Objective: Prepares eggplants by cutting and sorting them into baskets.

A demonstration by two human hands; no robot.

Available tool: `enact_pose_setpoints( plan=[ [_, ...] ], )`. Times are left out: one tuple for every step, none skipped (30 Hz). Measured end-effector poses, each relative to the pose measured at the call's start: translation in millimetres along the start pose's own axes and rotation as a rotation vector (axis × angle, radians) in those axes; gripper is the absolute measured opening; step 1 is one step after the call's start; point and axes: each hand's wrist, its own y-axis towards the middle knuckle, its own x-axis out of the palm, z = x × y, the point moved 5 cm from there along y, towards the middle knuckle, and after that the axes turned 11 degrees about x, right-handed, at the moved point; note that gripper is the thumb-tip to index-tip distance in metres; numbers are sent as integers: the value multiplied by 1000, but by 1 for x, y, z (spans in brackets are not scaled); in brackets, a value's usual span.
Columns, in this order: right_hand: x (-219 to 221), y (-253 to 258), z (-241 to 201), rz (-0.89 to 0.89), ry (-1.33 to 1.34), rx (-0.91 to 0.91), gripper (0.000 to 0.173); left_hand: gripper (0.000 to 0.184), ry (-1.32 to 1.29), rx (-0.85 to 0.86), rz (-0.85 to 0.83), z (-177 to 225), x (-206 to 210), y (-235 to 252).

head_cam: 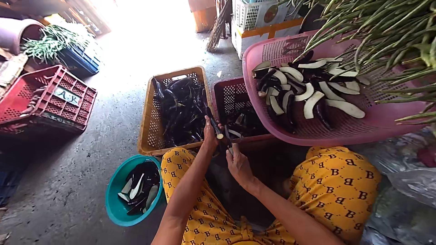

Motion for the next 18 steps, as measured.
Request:
enact_pose_setpoints(
  plan=[
    [3, -4, -1, 71, -56, -88, 34, 44, -1, -4, 25, 0, 1, -1],
    [6, -6, 0, 116, -94, -141, 32, 41, 0, -7, 42, 1, 2, -3],
    [9, -8, 0, 142, -121, -168, 30, 39, -3, -11, 59, 2, 4, -4],
    [11, -9, 1, 158, -142, -179, 29, 38, -12, -19, 70, 3, 4, -6],
    [12, -10, 1, 169, -156, -182, 29, 37, -21, -29, 72, 3, 5, -7],
    [12, -10, 2, 180, -168, -182, 28, 37, -31, -37, 69, 4, 6, -7],
    [13, -9, 2, 185, -178, -178, 28, 36, -48, -48, 62, 4, 6, -8],
    [13, -9, 2, 185, -189, -177, 27, 36, -65, -57, 56, 4, 6, -8],
    [13, -8, 3, 186, -200, -182, 27, 36, -73, -68, 53, 4, 6, -8],
    [14, -8, 3, 188, -210, -191, 27, 37, -74, -77, 54, 4, 6, -8],
    [14, -8, 3, 196, -220, -204, 27, 37, -74, -82, 54, 4, 5, -8],
    [15, -8, 3, 211, -230, -221, 26, 37, -77, -83, 58, 4, 5, -8],
    [15, -7, 3, 222, -240, -232, 26, 37, -78, -81, 64, 5, 5, -8],
    [15, -7, 2, 225, -248, -233, 25, 37, -73, -81, 70, 5, 5, -8],
    [15, -7, 1, 219, -254, -226, 25, 38, -66, -82, 78, 5, 4, -8],
    [16, -7, 1, 208, -264, -215, 25, 39, -56, -79, 87, 4, 4, -9],
    [15, -7, 0, 195, -274, -203, 24, 39, -45, -71, 92, 4, 4, -9],
    [15, -6, -1, 181, -282, -192, 24, 39, -29, -59, 91, 4, 4, -10]
  ],
)
